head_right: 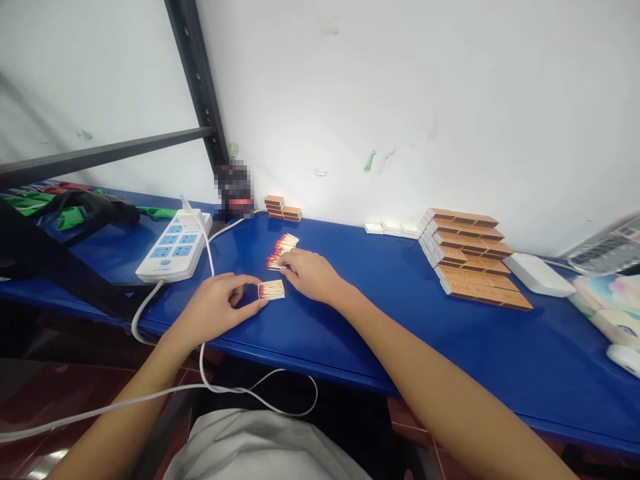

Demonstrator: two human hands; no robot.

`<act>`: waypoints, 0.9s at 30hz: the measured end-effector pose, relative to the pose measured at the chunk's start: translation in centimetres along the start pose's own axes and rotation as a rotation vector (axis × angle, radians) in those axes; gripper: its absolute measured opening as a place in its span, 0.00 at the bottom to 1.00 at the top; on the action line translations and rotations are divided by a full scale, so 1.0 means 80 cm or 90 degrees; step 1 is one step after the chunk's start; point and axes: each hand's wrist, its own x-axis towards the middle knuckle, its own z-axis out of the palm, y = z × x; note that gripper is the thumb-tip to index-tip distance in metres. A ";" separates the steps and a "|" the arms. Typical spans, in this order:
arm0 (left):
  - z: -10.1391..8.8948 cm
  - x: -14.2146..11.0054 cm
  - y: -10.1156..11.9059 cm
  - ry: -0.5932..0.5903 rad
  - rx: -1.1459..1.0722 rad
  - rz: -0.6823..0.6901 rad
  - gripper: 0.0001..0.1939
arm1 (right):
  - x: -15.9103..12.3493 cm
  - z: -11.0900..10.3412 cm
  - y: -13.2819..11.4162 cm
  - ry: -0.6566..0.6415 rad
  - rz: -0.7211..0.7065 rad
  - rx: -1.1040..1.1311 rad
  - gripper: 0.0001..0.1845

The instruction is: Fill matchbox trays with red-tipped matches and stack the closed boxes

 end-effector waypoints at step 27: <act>-0.001 0.000 0.001 -0.007 0.009 -0.006 0.15 | -0.004 -0.007 -0.006 -0.060 0.027 -0.018 0.06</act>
